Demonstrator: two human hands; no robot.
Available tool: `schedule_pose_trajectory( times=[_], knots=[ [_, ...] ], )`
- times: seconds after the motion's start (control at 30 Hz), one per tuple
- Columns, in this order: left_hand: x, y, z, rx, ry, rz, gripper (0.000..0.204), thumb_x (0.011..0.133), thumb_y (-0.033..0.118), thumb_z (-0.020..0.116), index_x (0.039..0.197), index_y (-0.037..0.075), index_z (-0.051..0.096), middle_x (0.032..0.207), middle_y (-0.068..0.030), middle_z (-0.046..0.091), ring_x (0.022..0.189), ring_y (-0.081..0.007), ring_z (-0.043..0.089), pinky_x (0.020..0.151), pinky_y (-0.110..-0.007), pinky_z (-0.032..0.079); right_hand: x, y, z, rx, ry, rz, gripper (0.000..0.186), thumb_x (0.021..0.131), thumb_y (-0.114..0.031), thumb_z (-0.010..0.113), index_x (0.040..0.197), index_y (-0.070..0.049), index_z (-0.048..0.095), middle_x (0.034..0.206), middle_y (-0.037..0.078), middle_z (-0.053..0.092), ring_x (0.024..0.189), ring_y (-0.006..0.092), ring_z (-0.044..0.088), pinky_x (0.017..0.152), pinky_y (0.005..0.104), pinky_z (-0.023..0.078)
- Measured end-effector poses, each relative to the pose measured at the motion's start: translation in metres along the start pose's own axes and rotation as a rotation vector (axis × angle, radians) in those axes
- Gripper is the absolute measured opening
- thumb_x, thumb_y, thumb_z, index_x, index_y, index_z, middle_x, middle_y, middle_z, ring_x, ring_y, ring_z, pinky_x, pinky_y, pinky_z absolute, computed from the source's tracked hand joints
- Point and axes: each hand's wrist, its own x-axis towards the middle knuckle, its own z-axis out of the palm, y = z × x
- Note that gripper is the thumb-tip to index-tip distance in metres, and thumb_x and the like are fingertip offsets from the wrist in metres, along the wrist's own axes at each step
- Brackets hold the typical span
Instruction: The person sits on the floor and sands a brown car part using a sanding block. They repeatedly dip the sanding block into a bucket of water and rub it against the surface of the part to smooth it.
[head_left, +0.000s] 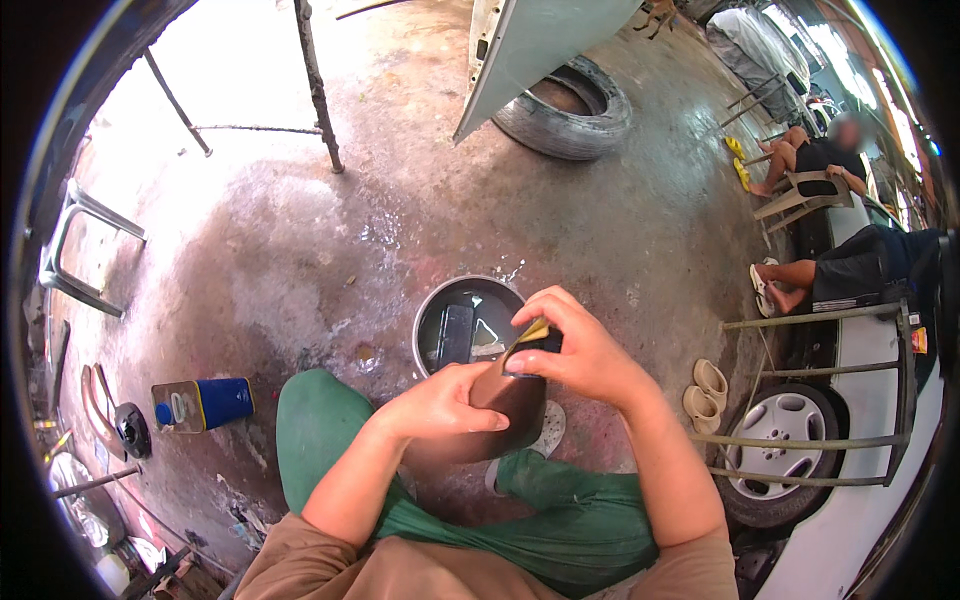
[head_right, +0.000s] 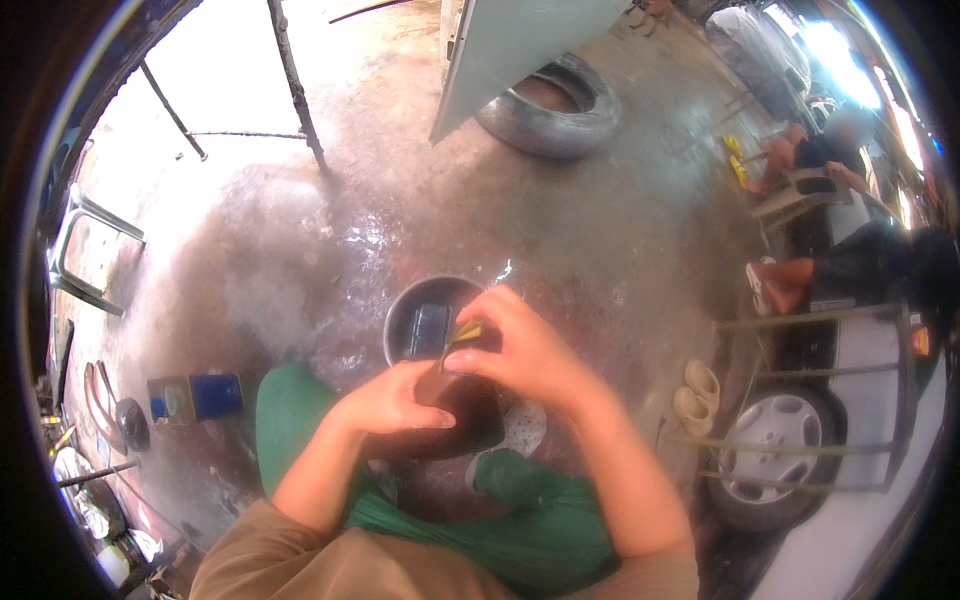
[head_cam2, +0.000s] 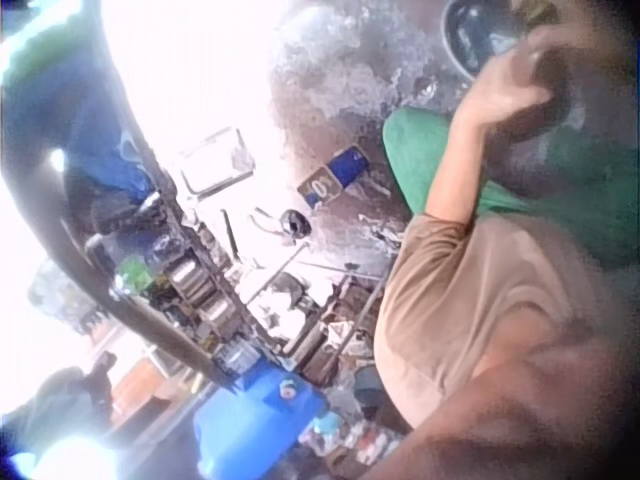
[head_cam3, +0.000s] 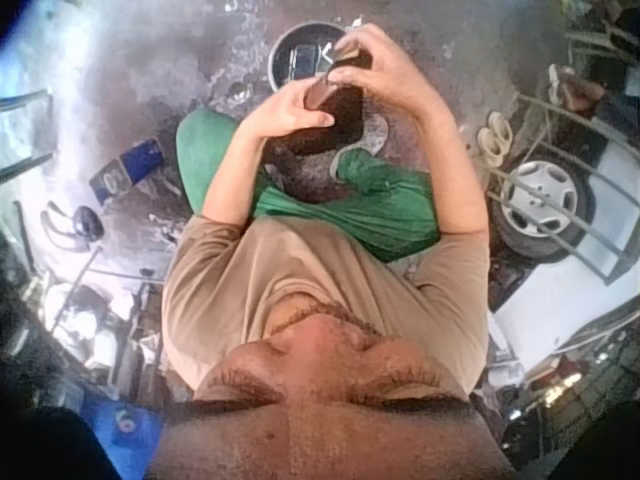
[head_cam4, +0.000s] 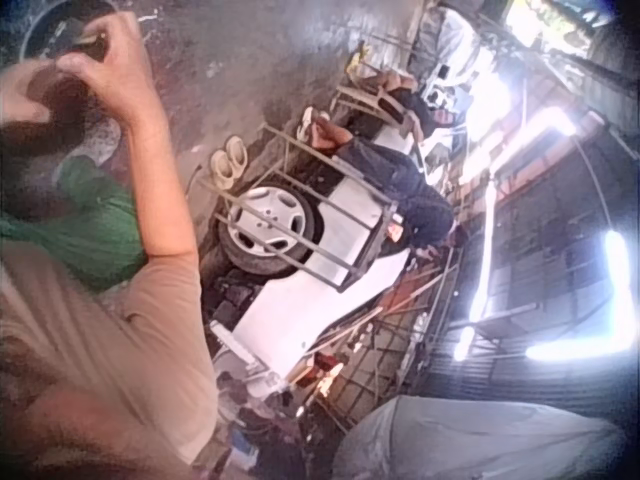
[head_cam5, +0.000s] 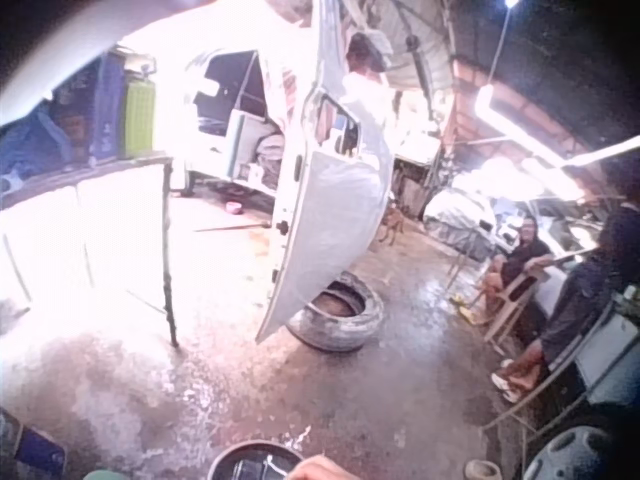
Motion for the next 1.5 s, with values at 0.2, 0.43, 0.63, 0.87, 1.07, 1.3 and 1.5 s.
schedule_pose_trajectory(
  times=[0.2,0.43,0.63,0.87,1.07,1.3,1.5],
  knots=[
    [-0.014,-0.007,-0.023,-0.395,0.262,0.112,0.064,0.075,0.009,0.086,0.131,-0.002,0.057,0.12,-0.0061,0.067,0.111,-0.018,0.064,0.1,-0.035,0.049,-0.009,0.023,-0.012,0.136,0.042,0.056,0.046,0.082,-0.022,0.082,0.12,-0.005,0.063,0.119,0.007,0.058,0.115,0.0192,0.055,0.102,0.0339,0.042],
    [-0.004,-0.016,-0.042,-0.421,0.467,0.245,0.07,0.078,0.028,0.084,0.136,0.003,0.053,0.126,-0.0058,0.064,0.118,-0.0183,0.059,0.106,-0.037,0.045,-0.012,0.03,-0.007,0.144,0.033,0.109,0.057,0.088,-0.025,0.078,0.137,-0.004,0.058,0.128,0.011,0.061,0.121,0.0196,0.057,0.106,0.0327,0.042],
    [0.003,-0.032,-0.035,-0.542,0.405,0.244,0.074,0.078,0.028,0.085,0.139,0.003,0.051,0.131,-0.006,0.061,0.123,-0.019,0.056,0.107,-0.037,0.043,-0.01,0.024,0.002,0.097,0.136,0.185,0.052,0.087,-0.031,0.079,0.128,-0.003,0.064,0.124,0.011,0.064,0.117,0.0206,0.059,0.102,0.0336,0.044],
    [0.003,-0.007,-0.038,-0.294,0.256,0.188,0.098,0.071,0.025,0.092,0.151,0.002,0.039,0.13,-0.0095,0.061,0.119,-0.0208,0.058,0.106,-0.037,0.043,-0.016,0.015,-0.016,-0.228,0.08,0.16,0.045,0.083,-0.039,0.08,0.117,-0.012,0.069,0.117,0.01,0.064,0.106,0.0297,0.064,0.088,0.0389,0.05],
    [-0.015,0.018,-0.053,0.119,-0.031,-0.022,0.091,0.066,0.023,0.094,0.143,0.0,0.052,0.127,-0.0082,0.065,0.115,-0.0182,0.059,0.104,-0.034,0.043,-0.016,0.004,-0.024,-0.452,0.056,0.039,0.043,0.08,-0.038,0.081,0.112,-0.012,0.07,0.108,0.006,0.065,0.099,0.0297,0.066,0.082,0.0388,0.052],
    [-0.027,-0.013,-0.049,-0.113,0.396,-0.009,0.067,0.072,0.006,0.084,0.133,-0.001,0.057,0.113,-0.0043,0.062,0.108,-0.0153,0.058,0.096,-0.031,0.046,0.005,0.002,-0.015,-0.453,0.192,-0.122,0.044,0.081,-0.037,0.08,0.115,-0.011,0.069,0.118,0.006,0.063,0.103,0.0321,0.067,0.085,0.0429,0.054],
    [0.01,-0.021,-0.029,-0.376,0.535,0.366,0.065,0.077,0.01,0.069,0.138,-0.004,0.053,0.139,-0.0124,0.057,0.132,-0.0241,0.051,0.116,-0.038,0.034,0.016,0.01,-0.008,-0.416,0.577,-0.099,0.037,0.085,-0.024,0.076,0.114,-0.007,0.06,0.115,0.009,0.061,0.101,0.0345,0.066,0.082,0.0442,0.054]
  ],
)
